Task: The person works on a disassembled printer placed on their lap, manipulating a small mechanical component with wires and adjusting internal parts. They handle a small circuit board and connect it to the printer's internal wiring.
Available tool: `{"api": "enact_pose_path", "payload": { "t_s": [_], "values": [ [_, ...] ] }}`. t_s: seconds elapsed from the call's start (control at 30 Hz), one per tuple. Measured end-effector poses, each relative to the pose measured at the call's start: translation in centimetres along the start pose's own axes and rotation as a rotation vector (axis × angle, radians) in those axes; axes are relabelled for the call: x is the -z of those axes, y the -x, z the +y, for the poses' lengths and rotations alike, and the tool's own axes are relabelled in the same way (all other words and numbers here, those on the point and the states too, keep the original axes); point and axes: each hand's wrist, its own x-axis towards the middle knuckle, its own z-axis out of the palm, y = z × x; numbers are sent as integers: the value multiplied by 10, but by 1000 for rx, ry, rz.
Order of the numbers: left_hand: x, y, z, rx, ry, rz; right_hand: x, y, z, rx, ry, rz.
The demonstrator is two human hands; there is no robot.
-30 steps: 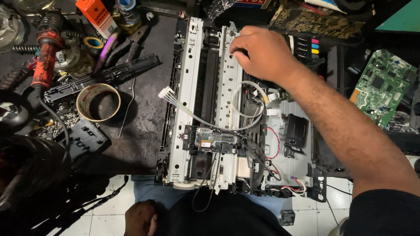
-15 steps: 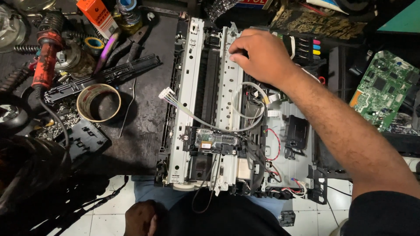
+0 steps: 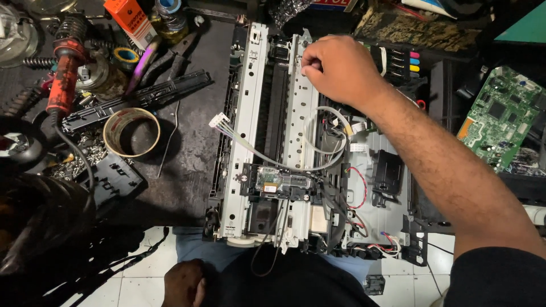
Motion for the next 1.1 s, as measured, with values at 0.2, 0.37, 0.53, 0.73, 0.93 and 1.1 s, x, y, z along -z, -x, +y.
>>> {"api": "enact_pose_path", "payload": {
  "t_s": [0.2,0.37,0.53,0.73,0.93,1.1],
  "values": [
    [8,-12,10,-20,37,46,0,-2,4,21,51,-18],
    [-3,7,-8,-5,2,9,0,-3,5,43,176,-54],
    [-2,5,-6,2,-28,-18,6,1,6,108,195,-73],
    [2,-4,2,-26,36,46,2,1,12,122,238,-72],
    [4,0,0,-22,70,20,3,-2,8,85,190,-74],
    [1,4,-3,-26,52,9,4,-5,8,36,111,-49]
  ]
}}
